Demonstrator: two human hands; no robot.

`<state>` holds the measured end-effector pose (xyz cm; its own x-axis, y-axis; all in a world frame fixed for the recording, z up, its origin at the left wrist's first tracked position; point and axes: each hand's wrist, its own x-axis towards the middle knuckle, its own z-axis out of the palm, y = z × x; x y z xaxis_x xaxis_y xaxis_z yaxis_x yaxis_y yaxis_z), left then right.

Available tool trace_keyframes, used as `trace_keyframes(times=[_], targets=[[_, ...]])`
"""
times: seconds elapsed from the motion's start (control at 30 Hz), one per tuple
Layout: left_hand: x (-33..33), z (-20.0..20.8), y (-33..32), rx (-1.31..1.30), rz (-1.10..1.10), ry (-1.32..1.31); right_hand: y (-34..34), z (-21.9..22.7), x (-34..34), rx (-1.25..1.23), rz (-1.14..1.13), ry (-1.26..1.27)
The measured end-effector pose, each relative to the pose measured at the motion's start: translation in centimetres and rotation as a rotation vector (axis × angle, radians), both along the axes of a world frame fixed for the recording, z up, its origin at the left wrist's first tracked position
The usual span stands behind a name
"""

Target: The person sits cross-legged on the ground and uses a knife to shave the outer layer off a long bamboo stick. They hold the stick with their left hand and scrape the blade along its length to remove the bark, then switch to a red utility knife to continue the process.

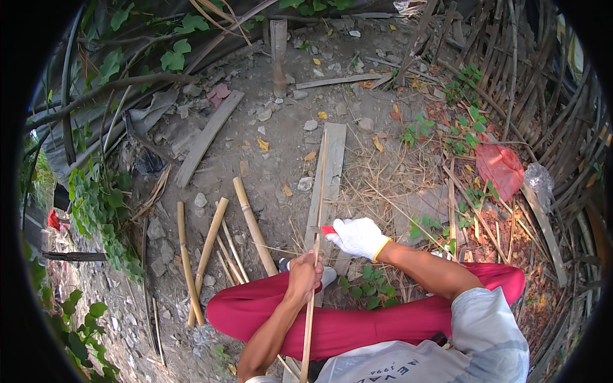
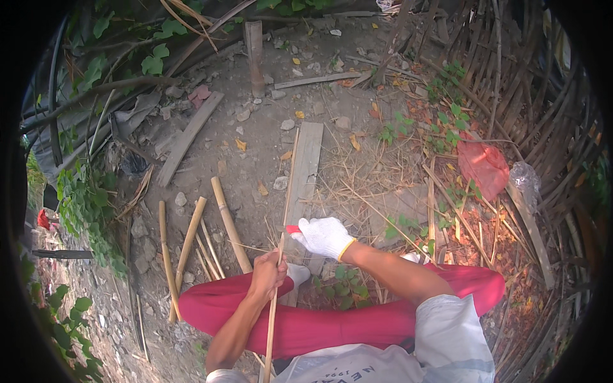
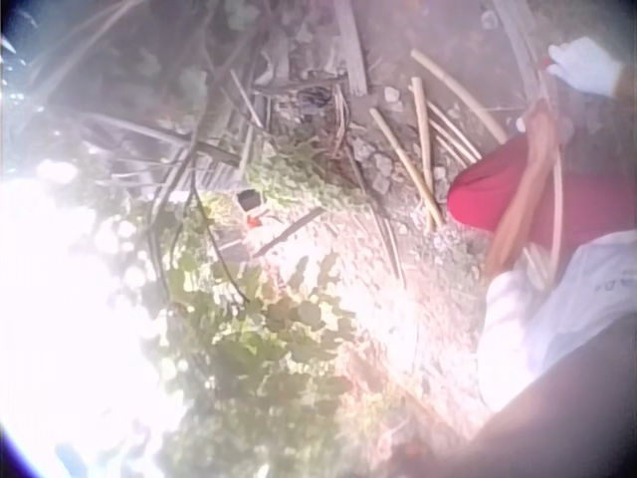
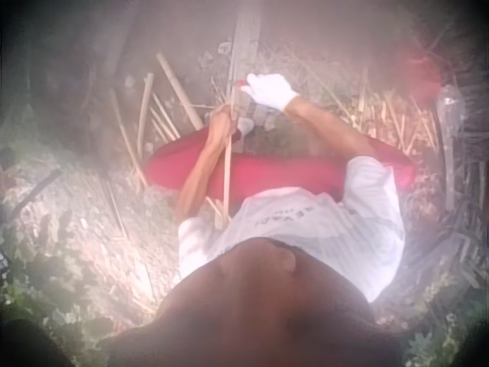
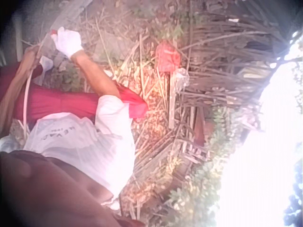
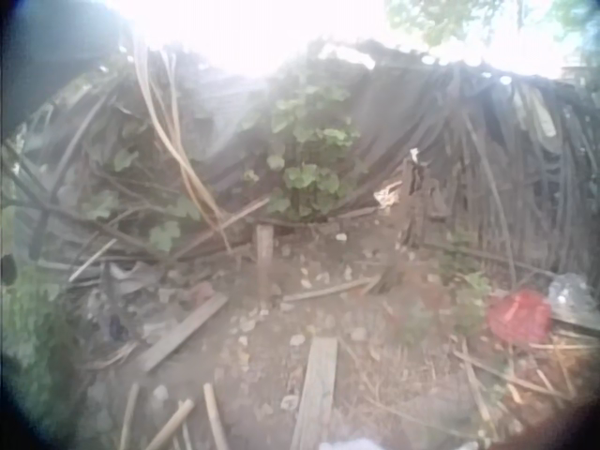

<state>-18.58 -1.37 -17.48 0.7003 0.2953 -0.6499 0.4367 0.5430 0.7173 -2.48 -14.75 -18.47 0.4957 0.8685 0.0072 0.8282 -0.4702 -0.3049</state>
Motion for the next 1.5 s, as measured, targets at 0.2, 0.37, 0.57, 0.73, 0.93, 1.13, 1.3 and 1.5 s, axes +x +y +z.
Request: trace_keyframes(times=[0.2,0.37,0.57,0.73,0.93,1.13,1.3,1.5], targets=[[0.2,0.6,-0.8,0.005,-0.053,0.048,-0.2,-1.0,3.5,-0.040,-0.115,-0.017],[-2.1,0.9,-1.7,0.007,-0.223,0.087,-2.5,-0.8,9.9,-0.058,-0.293,-0.046],[-1.3,0.8,-2.3,-0.175,-0.245,0.090,-3.8,-1.5,13.6,-0.129,-0.371,-0.111],[-2.4,1.4,-1.4,-0.204,-0.233,0.111,-3.2,-2.0,16.3,-0.174,-0.345,-0.135],[-5.4,1.6,-2.3,-0.213,-0.287,0.137,-4.3,-3.1,23.7,-0.264,-0.619,-0.154],[-5.8,0.9,-1.7,-0.267,-0.253,0.051,-8.6,-1.9,24.1,-0.369,-0.627,-0.124],[-4.4,0.6,-1.9,-0.149,-0.279,0.018,-13.0,-3.5,20.2,-0.503,-0.683,0.086],[-2.2,1.6,-1.2,0.025,-0.450,-0.045,-12.8,-1.9,7.7,0.004,-0.599,0.356]])
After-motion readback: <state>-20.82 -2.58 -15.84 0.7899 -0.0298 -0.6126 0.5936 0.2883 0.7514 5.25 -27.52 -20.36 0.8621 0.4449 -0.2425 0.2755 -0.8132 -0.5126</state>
